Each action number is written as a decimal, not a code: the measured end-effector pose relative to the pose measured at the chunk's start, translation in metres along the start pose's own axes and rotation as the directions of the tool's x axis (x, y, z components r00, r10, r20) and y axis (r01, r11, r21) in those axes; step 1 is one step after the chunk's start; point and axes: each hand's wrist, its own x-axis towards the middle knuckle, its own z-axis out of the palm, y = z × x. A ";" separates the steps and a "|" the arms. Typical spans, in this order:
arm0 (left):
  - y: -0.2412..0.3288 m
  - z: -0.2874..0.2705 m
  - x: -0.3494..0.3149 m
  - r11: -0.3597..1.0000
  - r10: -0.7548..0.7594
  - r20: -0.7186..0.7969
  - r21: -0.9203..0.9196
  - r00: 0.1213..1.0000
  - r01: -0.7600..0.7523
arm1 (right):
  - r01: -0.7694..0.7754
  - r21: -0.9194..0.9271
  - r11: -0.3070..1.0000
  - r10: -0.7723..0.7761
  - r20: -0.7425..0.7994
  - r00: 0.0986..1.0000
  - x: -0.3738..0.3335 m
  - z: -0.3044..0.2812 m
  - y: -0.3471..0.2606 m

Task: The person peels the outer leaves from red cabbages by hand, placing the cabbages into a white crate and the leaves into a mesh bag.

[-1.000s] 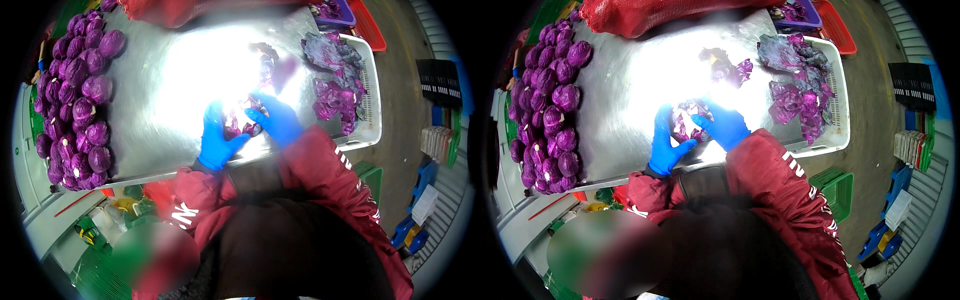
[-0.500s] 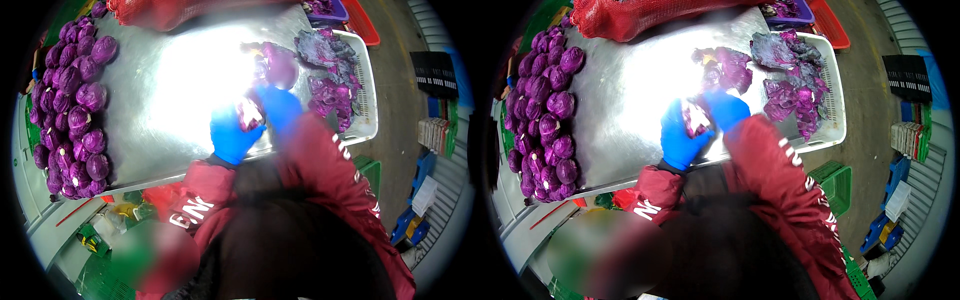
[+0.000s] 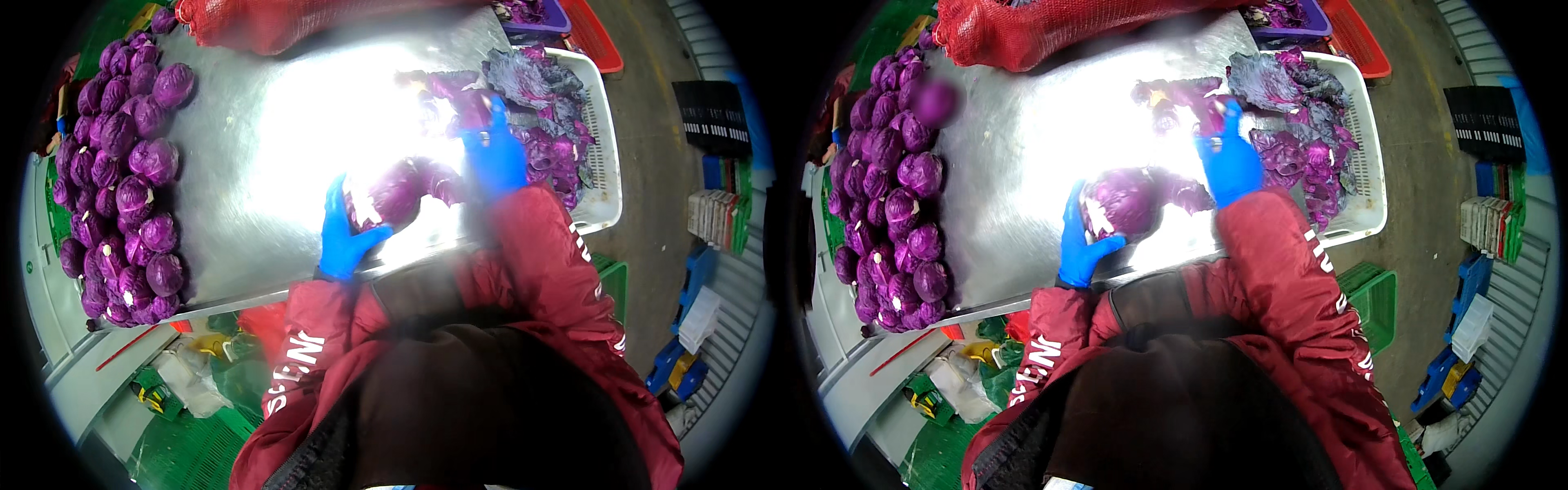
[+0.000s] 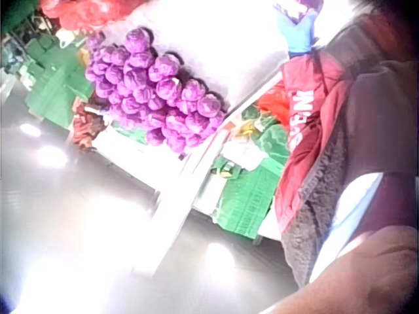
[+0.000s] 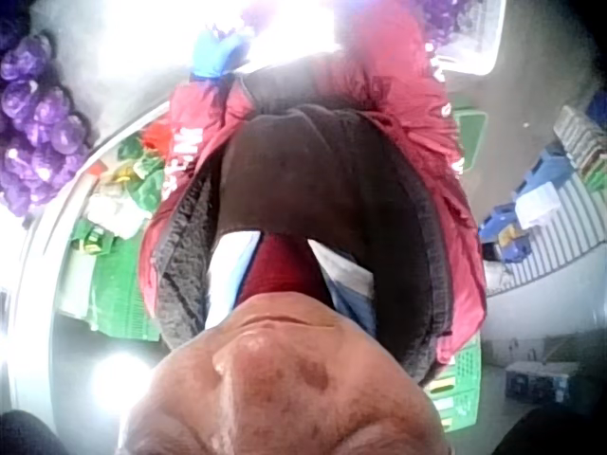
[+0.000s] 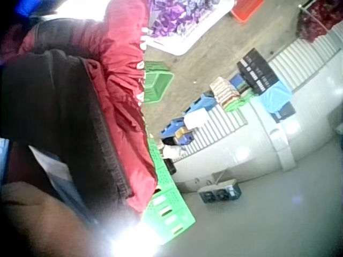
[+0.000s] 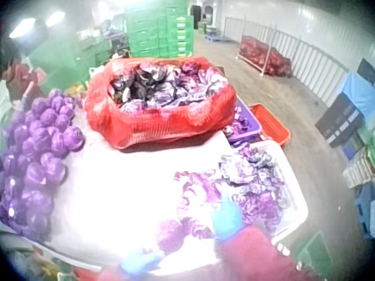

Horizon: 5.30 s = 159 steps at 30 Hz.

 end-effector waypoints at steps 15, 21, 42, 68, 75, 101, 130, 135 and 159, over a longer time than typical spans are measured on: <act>0.067 0.061 0.043 0.961 0.062 -0.038 0.273 0.997 -0.049 | 0.225 -0.072 0.972 -0.184 0.370 0.911 -0.025 0.029 0.011; 0.069 0.068 0.018 0.810 0.060 0.046 0.582 0.997 -0.076 | 0.192 -0.107 0.975 -0.141 0.368 0.919 0.029 0.025 0.053; 0.045 0.060 0.040 0.971 0.134 0.070 0.189 0.988 -0.145 | 0.171 -0.035 0.985 -0.148 0.348 0.925 -0.021 0.015 0.023; 0.031 0.019 0.030 0.997 0.060 0.189 0.043 0.980 -0.069 | -0.005 -0.031 0.999 0.010 0.179 0.984 0.002 -0.008 0.030; 0.035 0.040 0.033 0.962 0.100 0.121 0.242 0.988 -0.127 | -0.129 0.334 0.934 -0.107 0.604 0.789 -0.002 0.001 0.025; 0.041 0.054 0.032 0.988 0.132 0.063 0.071 0.989 -0.136 | 0.113 0.175 0.978 -0.178 0.414 0.893 -0.028 -0.004 0.008; 0.035 0.044 0.030 0.945 0.028 0.139 0.319 0.990 -0.071 | -0.276 0.112 0.955 0.269 0.078 0.960 0.023 -0.004 0.065; 0.046 0.039 0.040 0.970 -0.056 0.233 0.241 0.971 -0.001 | 0.065 -0.175 0.982 -0.052 0.078 0.996 0.006 -0.004 0.044; 0.053 0.078 0.072 0.969 0.036 0.217 0.230 0.976 -0.087 | 0.225 -0.154 0.962 -0.185 0.235 0.954 -0.024 0.001 0.041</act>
